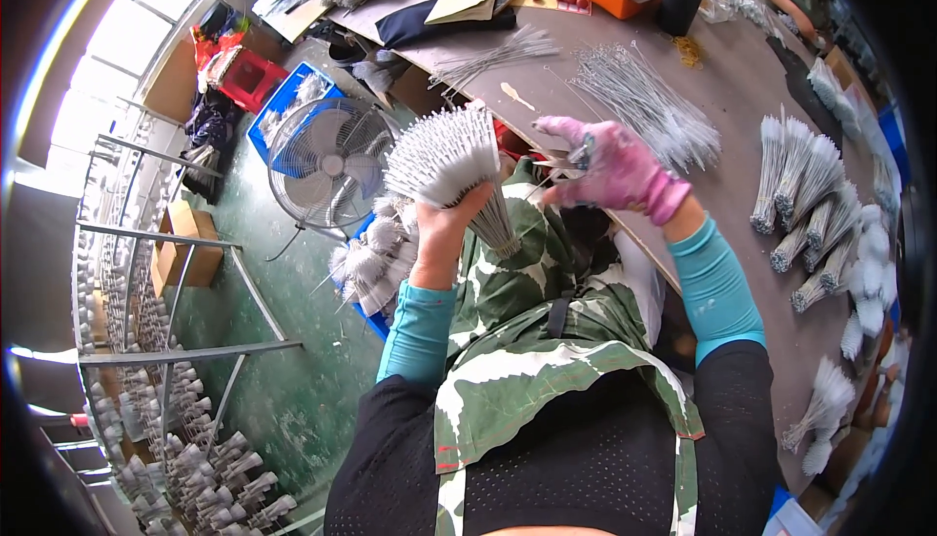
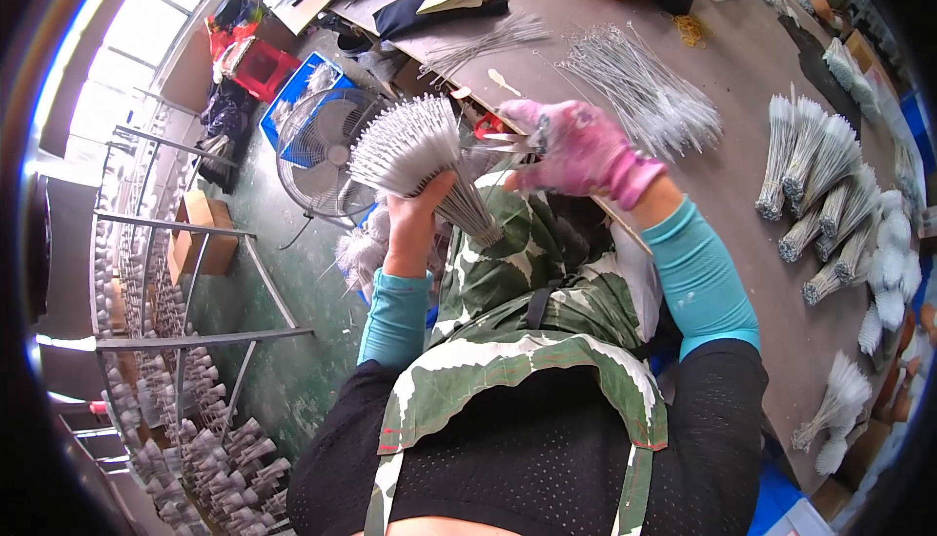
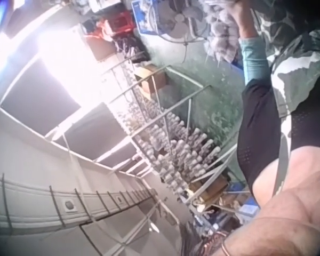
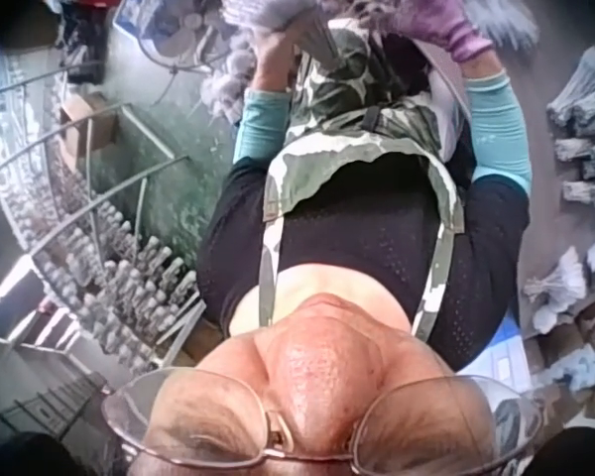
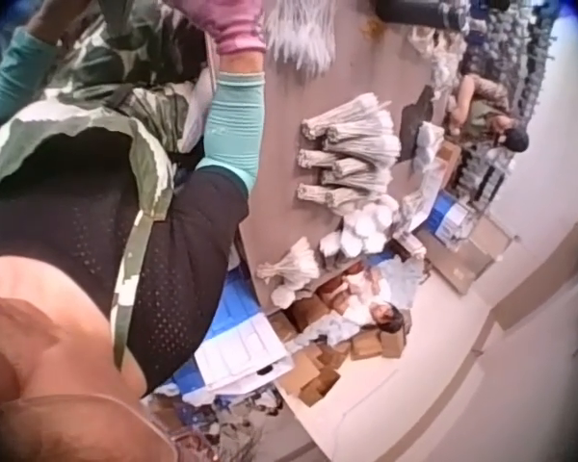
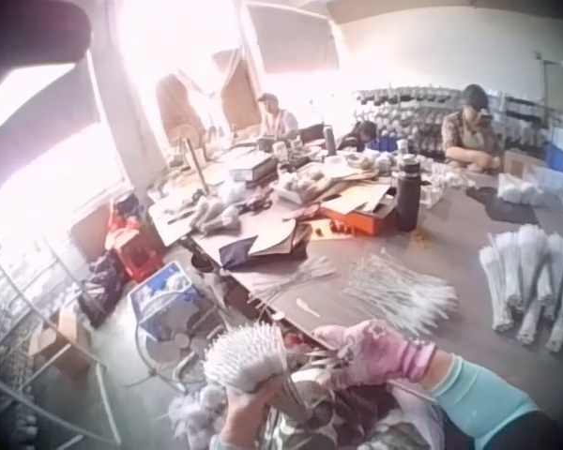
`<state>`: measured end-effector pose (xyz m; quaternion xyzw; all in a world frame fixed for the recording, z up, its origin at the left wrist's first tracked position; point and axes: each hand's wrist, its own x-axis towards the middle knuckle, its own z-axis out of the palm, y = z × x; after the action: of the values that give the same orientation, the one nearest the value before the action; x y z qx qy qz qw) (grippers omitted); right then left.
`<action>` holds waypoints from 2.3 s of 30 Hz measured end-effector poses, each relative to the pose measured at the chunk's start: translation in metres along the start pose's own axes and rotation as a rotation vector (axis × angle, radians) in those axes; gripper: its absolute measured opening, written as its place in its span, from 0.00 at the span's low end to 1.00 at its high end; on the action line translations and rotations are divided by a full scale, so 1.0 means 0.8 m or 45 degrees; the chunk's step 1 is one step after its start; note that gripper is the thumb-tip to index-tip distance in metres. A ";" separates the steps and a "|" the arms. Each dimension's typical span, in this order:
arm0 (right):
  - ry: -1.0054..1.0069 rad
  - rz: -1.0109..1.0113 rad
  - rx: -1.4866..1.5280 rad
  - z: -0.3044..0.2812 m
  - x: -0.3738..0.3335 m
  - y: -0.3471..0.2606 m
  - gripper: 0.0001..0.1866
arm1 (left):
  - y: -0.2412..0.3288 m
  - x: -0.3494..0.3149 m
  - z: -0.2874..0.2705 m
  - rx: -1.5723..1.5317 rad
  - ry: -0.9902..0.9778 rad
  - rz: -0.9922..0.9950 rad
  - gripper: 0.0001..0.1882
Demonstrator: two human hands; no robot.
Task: The person assembles bundles of synthetic bristles using wire, then trims the bundles with wire cutters and scissors.
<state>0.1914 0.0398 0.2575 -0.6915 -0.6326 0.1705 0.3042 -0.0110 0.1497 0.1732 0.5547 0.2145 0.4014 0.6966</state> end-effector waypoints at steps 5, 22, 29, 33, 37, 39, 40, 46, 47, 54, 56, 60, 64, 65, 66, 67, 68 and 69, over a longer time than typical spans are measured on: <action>0.051 -0.200 0.709 -0.017 -0.002 -0.001 0.25 | 0.000 -0.004 -0.002 0.074 -0.024 -0.024 0.18; 0.086 -0.044 1.136 0.035 0.029 -0.005 0.14 | -0.011 -0.025 -0.005 -0.092 0.087 -0.111 0.20; 0.036 -0.126 1.264 0.045 0.027 0.009 0.14 | -0.028 -0.030 -0.015 -0.113 0.130 0.005 0.23; 0.030 -0.126 1.291 0.047 0.025 0.006 0.14 | -0.032 -0.035 -0.023 -0.239 0.162 -0.053 0.24; 0.018 -0.179 1.244 0.051 0.027 0.003 0.14 | -0.028 -0.036 -0.017 -0.186 0.108 -0.072 0.25; 0.024 -0.150 1.246 0.053 0.027 0.005 0.13 | -0.027 -0.036 -0.017 -0.177 0.113 -0.074 0.26; 0.025 -0.150 1.244 0.052 0.026 0.006 0.13 | -0.030 -0.036 -0.024 -0.094 0.016 -0.082 0.27; -0.087 -0.088 1.429 0.053 0.027 0.000 0.12 | -0.025 -0.040 -0.037 -0.013 -0.195 -0.095 0.31; -0.059 -0.105 1.360 0.053 0.029 0.001 0.12 | -0.027 -0.038 -0.039 -0.042 -0.214 -0.126 0.30; -0.048 -0.047 1.309 0.056 0.027 -0.003 0.13 | -0.034 -0.051 -0.042 -0.279 -0.100 -0.186 0.27; -0.057 -0.048 1.357 0.059 0.029 -0.002 0.13 | -0.029 -0.052 -0.042 -0.302 -0.134 -0.247 0.27; -0.065 -0.070 1.392 0.064 0.033 -0.001 0.12 | -0.024 -0.054 -0.035 -0.372 -0.148 -0.190 0.28; -0.040 -0.031 1.307 0.067 0.037 0.008 0.11 | -0.037 -0.059 -0.053 -0.320 -0.200 -0.254 0.29; -0.046 -0.017 1.320 0.067 0.036 0.008 0.11 | -0.038 -0.060 -0.054 -0.280 -0.193 -0.282 0.29; -0.052 -0.003 1.334 0.068 0.035 0.008 0.11 | -0.038 -0.060 -0.054 -0.282 -0.193 -0.282 0.29; -0.052 -0.002 1.332 0.069 0.035 0.007 0.11 | -0.038 -0.059 -0.053 -0.300 -0.209 -0.297 0.30; -0.055 -0.040 1.321 0.072 0.036 0.004 0.10 | -0.038 -0.059 -0.054 -0.316 -0.224 -0.313 0.30; -0.059 -0.077 1.310 0.074 0.037 0.002 0.10 | -0.038 -0.060 -0.053 -0.316 -0.222 -0.313 0.30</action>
<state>0.1599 0.0810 0.2161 -0.4297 -0.4932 0.4659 0.5958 -0.0609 0.1346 0.1249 0.4668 0.1683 0.2870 0.8194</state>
